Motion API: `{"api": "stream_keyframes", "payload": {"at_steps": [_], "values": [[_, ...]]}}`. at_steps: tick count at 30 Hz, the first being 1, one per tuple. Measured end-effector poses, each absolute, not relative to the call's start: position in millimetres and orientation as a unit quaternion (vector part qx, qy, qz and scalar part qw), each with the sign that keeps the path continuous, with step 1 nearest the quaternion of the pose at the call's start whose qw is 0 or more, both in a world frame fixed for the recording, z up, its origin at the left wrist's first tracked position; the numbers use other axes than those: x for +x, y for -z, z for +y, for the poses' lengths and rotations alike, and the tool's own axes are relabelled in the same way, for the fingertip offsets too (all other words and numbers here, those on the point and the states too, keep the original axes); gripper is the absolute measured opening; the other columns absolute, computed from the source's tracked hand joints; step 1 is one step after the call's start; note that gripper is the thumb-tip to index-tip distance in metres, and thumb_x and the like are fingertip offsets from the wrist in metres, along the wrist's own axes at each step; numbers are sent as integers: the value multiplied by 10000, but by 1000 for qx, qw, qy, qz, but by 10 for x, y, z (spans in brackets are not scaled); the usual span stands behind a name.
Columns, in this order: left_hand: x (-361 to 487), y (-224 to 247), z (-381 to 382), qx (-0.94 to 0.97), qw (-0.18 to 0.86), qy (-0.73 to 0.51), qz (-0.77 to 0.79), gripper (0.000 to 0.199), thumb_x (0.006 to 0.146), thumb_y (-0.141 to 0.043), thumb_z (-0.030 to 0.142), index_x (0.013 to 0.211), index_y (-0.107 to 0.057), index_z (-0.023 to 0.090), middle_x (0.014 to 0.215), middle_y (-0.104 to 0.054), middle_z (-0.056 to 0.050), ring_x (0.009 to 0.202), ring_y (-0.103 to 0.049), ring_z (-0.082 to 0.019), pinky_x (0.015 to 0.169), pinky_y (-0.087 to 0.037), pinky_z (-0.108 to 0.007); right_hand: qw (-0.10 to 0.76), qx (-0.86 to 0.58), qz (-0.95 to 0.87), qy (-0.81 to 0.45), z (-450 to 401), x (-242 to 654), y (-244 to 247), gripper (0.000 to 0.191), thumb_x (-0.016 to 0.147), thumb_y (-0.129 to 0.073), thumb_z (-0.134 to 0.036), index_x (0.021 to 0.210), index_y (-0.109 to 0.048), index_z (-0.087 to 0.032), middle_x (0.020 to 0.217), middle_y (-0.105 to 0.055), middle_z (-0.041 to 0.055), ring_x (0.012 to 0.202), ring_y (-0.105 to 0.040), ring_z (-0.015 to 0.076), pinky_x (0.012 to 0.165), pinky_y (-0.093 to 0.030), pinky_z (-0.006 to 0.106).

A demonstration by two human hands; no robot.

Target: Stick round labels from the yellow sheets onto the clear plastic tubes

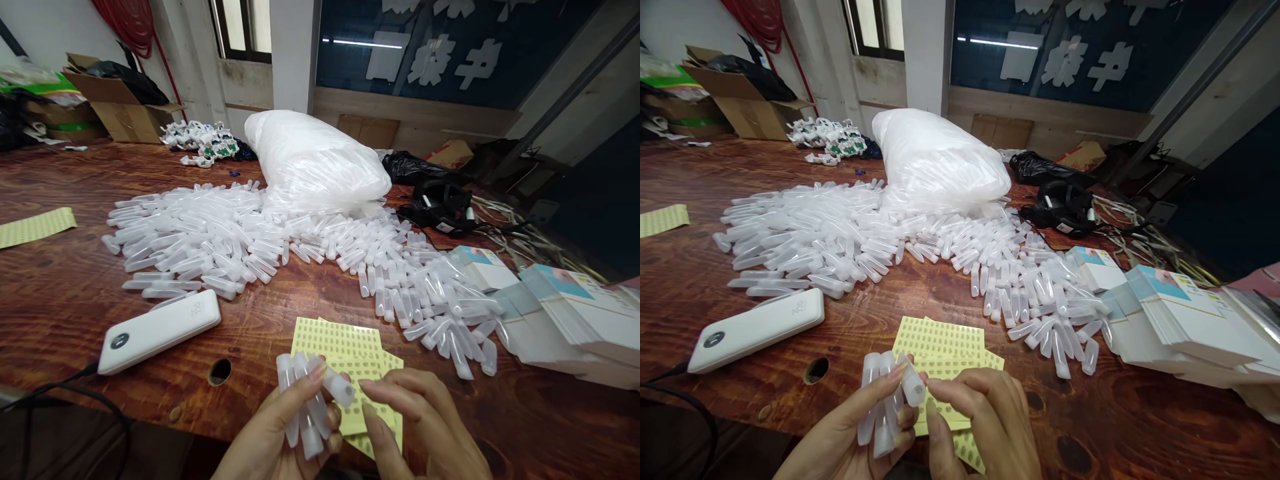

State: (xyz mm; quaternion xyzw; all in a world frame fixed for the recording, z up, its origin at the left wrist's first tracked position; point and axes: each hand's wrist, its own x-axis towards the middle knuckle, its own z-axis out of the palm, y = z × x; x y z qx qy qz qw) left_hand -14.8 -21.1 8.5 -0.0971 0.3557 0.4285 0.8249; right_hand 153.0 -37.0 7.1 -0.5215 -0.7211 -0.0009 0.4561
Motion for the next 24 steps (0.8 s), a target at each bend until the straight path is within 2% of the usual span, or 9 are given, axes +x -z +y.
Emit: {"api": "stream_keyframes", "payload": {"at_steps": [1,6,10,15,19,24], "values": [[-153,-68,-223,-89,828,-434,343,28,912,-776,61,913,-749,70,793,-757,-106,607,-704,-166,567,-603,-240,458,-514,-725,-14,-345,1528,-119,121,1027,-589,-315,992,-694,-267,873,-680,12,823,-674,158,741,-497,276],[-160,-6,-273,-56,834,-437,332,288,766,-945,128,967,-739,118,839,-782,-95,650,-718,-171,613,-609,-253,455,-465,-759,-24,-212,1561,-353,113,962,-682,-281,849,-682,-268,763,-685,-34,703,-701,112,643,-543,191],[-129,-10,-264,-38,833,-440,332,319,739,-967,148,971,-749,124,812,-775,-79,634,-701,-163,610,-596,-249,452,-476,-753,-51,-220,1559,-264,147,978,-673,-307,838,-676,-264,787,-668,-25,732,-690,118,662,-529,193],[-102,-48,-229,-43,833,-436,339,343,677,-1006,167,901,-754,103,801,-755,-79,655,-684,-162,645,-591,-258,462,-488,-734,-94,-267,1554,-84,222,1031,-599,-348,838,-648,-252,839,-638,-8,817,-654,136,772,-501,209],[-112,-75,-227,-70,827,-415,372,447,559,-1063,198,852,-747,81,762,-743,-89,622,-671,-163,625,-591,-258,432,-472,-750,-168,-255,1589,-192,204,1055,-549,-283,866,-619,-249,844,-651,-25,793,-678,103,721,-532,155],[-133,-61,-249,-53,836,-415,355,353,669,-1014,191,880,-751,88,693,-727,-73,563,-660,-153,553,-571,-232,418,-474,-745,-210,-262,1664,-272,203,1050,-544,-256,860,-618,-252,818,-645,-31,766,-683,101,694,-563,149]]}}
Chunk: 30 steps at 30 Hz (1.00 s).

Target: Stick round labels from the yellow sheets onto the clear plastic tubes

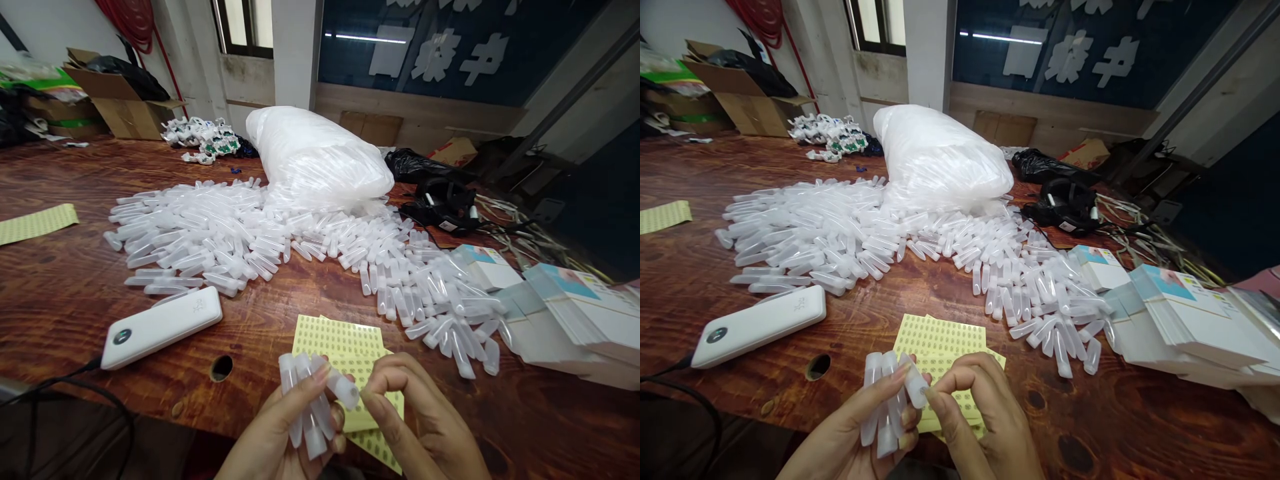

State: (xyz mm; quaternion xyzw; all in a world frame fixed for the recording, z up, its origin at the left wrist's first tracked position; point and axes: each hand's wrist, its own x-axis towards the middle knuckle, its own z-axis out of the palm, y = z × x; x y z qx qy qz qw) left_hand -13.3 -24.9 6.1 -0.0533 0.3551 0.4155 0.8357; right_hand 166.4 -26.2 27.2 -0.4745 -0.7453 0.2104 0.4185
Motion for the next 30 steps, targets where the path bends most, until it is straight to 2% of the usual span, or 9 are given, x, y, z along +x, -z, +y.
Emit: {"api": "stream_keyframes", "payload": {"at_steps": [6,12,15,25,30], "values": [[-133,-19,-254,-33,835,-433,338,281,740,-973,200,904,-769,98,772,-765,-79,609,-696,-160,589,-586,-233,424,-477,-764,-98,-237,1664,-215,81,948,-726,-298,891,-679,-265,807,-677,-20,742,-715,124,588,-555,170],[-136,-22,-287,-8,831,-439,342,312,734,-981,253,915,-768,116,761,-754,-72,618,-676,-157,635,-584,-244,436,-466,-769,-40,-223,1631,-280,84,958,-715,-313,884,-706,-276,780,-695,-33,730,-726,111,634,-577,169],[-145,-40,-300,-2,829,-441,344,334,698,-1003,256,897,-766,131,743,-748,-53,604,-667,-149,630,-573,-232,448,-458,-767,-32,-222,1613,-297,106,974,-695,-321,883,-721,-272,774,-692,-26,716,-719,108,645,-583,176],[-145,-38,-280,20,840,-424,336,337,705,-998,292,872,-758,125,729,-734,-55,615,-653,-149,659,-566,-237,449,-417,-790,-28,-183,1641,-350,165,990,-677,-279,828,-702,-259,727,-666,-18,678,-687,116,630,-578,213],[-116,-37,-271,49,848,-414,326,328,752,-961,359,854,-750,130,658,-688,-37,553,-620,-143,589,-515,-222,452,-419,-787,-20,-174,1653,-374,191,1035,-621,-315,875,-707,-254,763,-663,-11,721,-682,109,673,-562,209]]}}
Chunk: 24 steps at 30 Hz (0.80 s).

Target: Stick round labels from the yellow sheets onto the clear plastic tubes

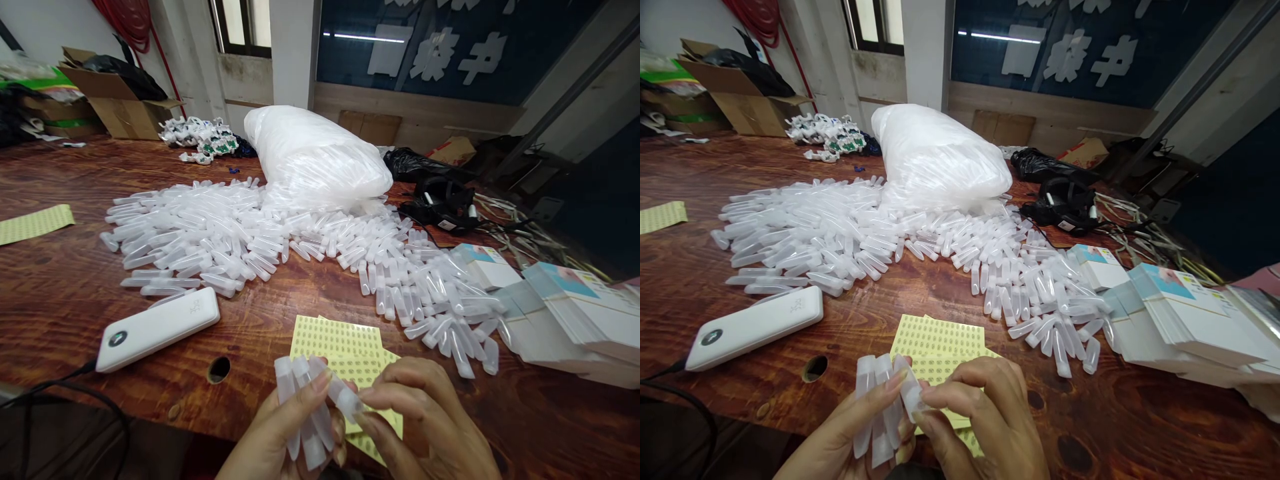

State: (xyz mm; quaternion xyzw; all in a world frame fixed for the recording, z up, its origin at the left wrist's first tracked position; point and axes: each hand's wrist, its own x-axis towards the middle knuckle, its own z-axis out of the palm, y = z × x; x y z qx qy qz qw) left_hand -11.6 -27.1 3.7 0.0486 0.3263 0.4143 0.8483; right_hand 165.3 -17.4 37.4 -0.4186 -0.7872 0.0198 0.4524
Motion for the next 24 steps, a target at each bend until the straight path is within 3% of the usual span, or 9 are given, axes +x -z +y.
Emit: {"api": "stream_keyframes", "payload": {"at_steps": [11,18,24], "values": [[-122,-102,-321,49,844,-413,338,299,723,-986,332,834,-791,134,688,-726,-45,599,-654,-146,626,-546,-218,415,-368,-828,-82,-175,1789,-340,48,1001,-670,-262,954,-675,-259,852,-615,6,813,-643,143,738,-564,253],[-111,-69,-305,58,854,-402,324,339,691,-1001,376,822,-794,141,677,-718,-22,574,-640,-116,605,-536,-189,393,-383,-831,-89,-167,1797,-395,126,1030,-627,-286,908,-645,-262,822,-615,-16,810,-641,122,765,-540,207],[-79,-149,-291,40,842,-399,362,428,573,-1052,373,787,-777,126,672,-712,-32,556,-618,-121,580,-550,-202,354,-422,-801,-233,-239,1789,-393,128,1083,-497,-270,984,-577,-277,984,-606,-11,995,-635,108,923,-518,166]]}}
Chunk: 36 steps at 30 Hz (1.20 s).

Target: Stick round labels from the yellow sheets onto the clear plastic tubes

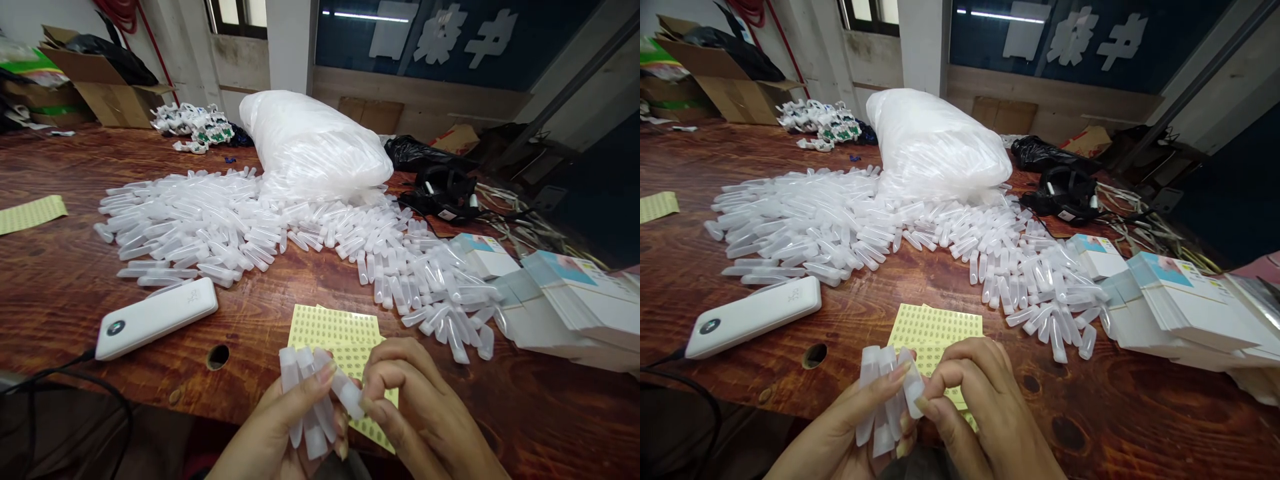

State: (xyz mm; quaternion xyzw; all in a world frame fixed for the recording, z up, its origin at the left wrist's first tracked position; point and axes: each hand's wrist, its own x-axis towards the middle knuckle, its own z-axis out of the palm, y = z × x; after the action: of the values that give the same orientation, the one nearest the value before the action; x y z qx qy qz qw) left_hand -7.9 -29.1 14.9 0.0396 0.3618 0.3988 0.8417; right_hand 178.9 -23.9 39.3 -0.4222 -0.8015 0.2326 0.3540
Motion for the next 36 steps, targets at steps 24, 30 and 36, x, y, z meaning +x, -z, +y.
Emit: {"api": "stream_keyframes", "payload": {"at_steps": [24,30,36], "values": [[-69,-127,-337,20,843,-401,358,331,726,-971,306,890,-767,103,757,-691,-56,631,-604,-140,648,-564,-243,300,-447,-799,-268,-276,1786,-450,124,1057,-521,-208,1000,-594,-290,1066,-637,5,1141,-632,124,951,-536,160],[-85,-142,-311,6,840,-410,355,302,716,-982,269,873,-774,116,796,-707,-52,647,-620,-131,674,-577,-240,359,-454,-789,-206,-296,1742,-351,81,977,-661,-213,944,-654,-287,950,-627,-9,964,-657,130,854,-536,180],[-56,-176,-302,-15,829,-411,378,371,613,-1036,250,859,-792,118,758,-718,-35,606,-631,-125,584,-567,-210,455,-497,-578,-460,-364,1608,-163,72,1014,-625,-362,1016,-613,-291,925,-598,-4,829,-640,131,715,-569,187]]}}
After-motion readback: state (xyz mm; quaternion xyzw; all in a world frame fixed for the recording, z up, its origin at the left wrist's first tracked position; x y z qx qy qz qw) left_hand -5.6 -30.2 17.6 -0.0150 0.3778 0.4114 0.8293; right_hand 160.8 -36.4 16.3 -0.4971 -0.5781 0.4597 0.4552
